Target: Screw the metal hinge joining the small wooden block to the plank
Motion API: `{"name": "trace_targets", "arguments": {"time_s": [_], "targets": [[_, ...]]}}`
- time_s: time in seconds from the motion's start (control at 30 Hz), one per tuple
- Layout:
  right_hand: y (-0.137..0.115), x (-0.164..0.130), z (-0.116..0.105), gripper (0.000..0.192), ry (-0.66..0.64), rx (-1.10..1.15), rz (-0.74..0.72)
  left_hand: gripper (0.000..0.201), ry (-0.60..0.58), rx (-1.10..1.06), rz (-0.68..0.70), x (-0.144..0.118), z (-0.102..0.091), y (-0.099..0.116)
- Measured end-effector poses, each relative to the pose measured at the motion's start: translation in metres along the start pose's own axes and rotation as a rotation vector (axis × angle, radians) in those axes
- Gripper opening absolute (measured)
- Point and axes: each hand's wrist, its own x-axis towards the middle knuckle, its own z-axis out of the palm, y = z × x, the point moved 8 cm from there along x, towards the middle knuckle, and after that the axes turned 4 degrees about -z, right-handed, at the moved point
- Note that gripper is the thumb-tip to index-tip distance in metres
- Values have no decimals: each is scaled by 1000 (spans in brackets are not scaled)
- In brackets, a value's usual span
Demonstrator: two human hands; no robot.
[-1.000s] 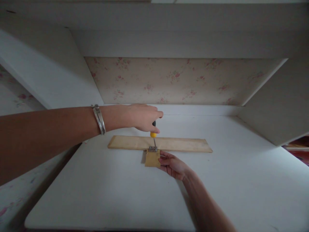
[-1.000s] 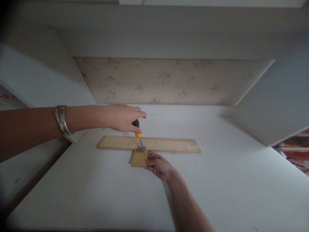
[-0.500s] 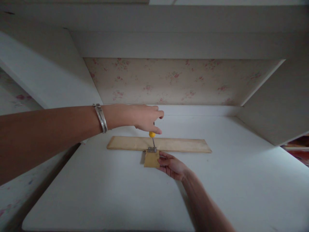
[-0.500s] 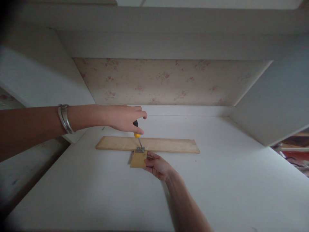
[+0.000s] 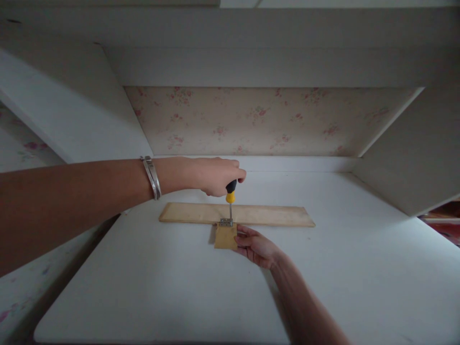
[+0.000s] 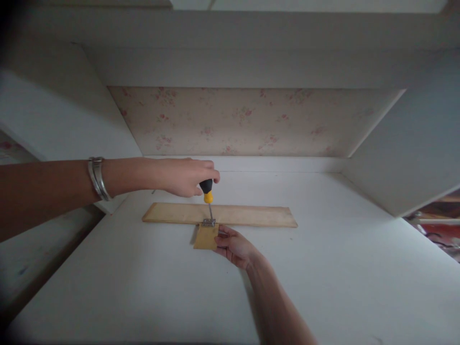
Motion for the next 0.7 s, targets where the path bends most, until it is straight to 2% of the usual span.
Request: {"name": "trace_targets", "arguments": {"time_s": [0.07, 0.17, 0.27, 0.37, 0.43, 0.53, 0.6, 0.7], "targets": [[0, 0, 0, 44, 4, -3, 1, 35, 2, 23, -40, 1, 1, -4], [0, 0, 1, 45, -2, 2, -5, 45, 19, 39, -142, 0, -2, -11], [-1, 1, 2, 45, -16, 5, -13, 56, 23, 21, -72, -2, -3, -4], [-1, 1, 3, 46, -18, 11, -15, 47, 8, 22, 1, -1, -1, 2], [-1, 1, 3, 46, -11, 17, -14, 39, 16, 37, -72, 1, -1, -4], [-1, 1, 2, 44, -5, 17, -12, 51, 61, 30, -158, 3, -2, -11], [0, 1, 0, 44, -3, 12, -7, 54, 60, 2, -101, 3, -1, -7], [1, 1, 0, 45, 4, 17, -2, 47, 7, -15, -10, 1, 4, -2]]}}
